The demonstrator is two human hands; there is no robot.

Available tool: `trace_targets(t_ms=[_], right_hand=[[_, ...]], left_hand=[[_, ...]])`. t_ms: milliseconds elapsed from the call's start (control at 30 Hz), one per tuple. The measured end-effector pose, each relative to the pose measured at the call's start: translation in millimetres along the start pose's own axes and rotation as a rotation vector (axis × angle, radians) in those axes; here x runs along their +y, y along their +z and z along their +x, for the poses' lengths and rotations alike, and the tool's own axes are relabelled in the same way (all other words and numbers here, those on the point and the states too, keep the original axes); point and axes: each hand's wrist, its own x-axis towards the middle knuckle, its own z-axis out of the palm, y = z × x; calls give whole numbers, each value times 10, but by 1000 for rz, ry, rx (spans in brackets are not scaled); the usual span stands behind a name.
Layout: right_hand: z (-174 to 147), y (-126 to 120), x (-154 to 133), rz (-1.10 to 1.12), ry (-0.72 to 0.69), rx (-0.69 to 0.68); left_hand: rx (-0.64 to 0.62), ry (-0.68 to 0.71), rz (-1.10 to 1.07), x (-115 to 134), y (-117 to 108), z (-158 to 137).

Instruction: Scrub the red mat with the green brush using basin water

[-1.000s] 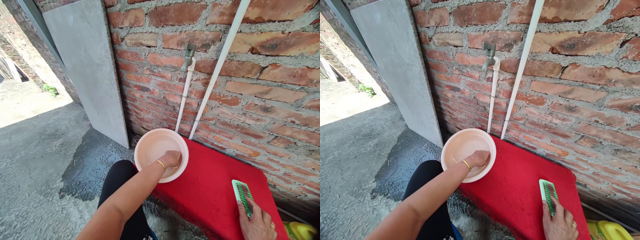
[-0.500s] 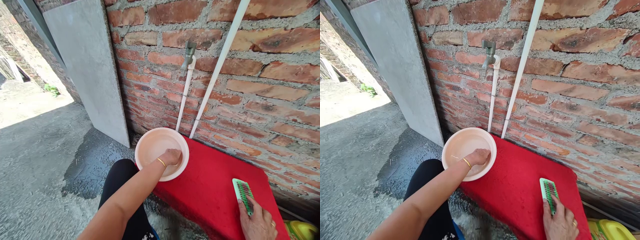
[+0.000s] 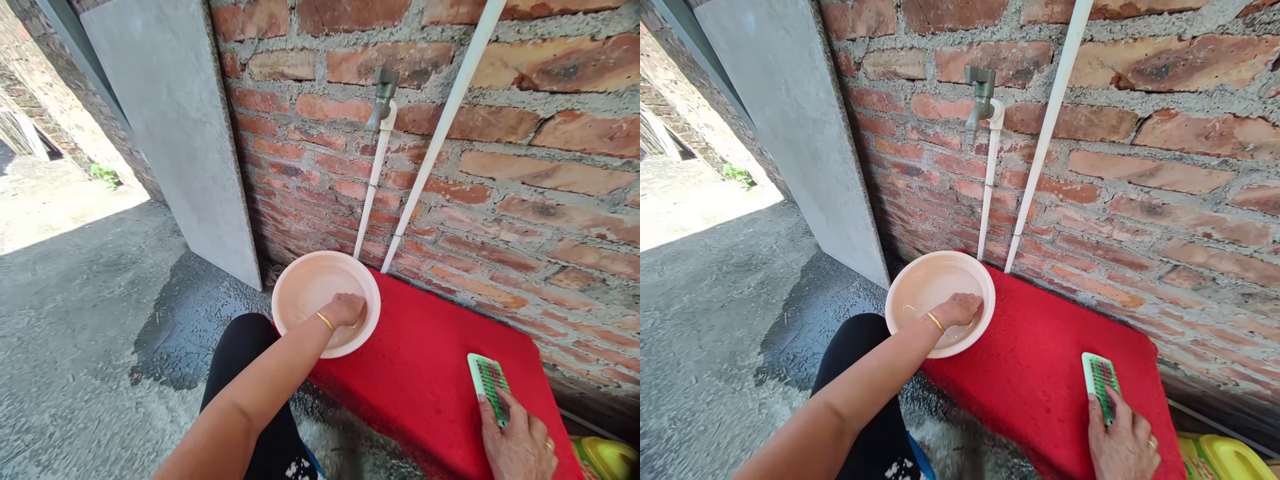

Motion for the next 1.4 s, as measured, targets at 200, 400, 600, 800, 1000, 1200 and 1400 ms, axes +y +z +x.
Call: trace_targets(t_ms=[200, 400, 600, 800, 1000, 1200, 1400], right_hand=[[-3, 25, 29, -3, 2, -24], [-2, 9, 11, -12, 22, -40], [5, 2, -7, 4, 25, -14], [5, -2, -17, 42, 20, 8], [7, -10, -18, 28, 24, -9], [7, -6, -14, -2, 9, -1], [9, 1, -12, 31, 14, 0]], left_hand=[[-1, 5, 26, 20, -28, -45], [33, 35, 21, 15, -20, -91], [-19, 22, 12, 40, -114, -159], [-20, 25, 0, 36, -95, -144], [-28, 31, 22, 39, -100, -149], [-21, 34, 21, 40, -100, -144], [-21, 36, 25, 36, -87, -145]])
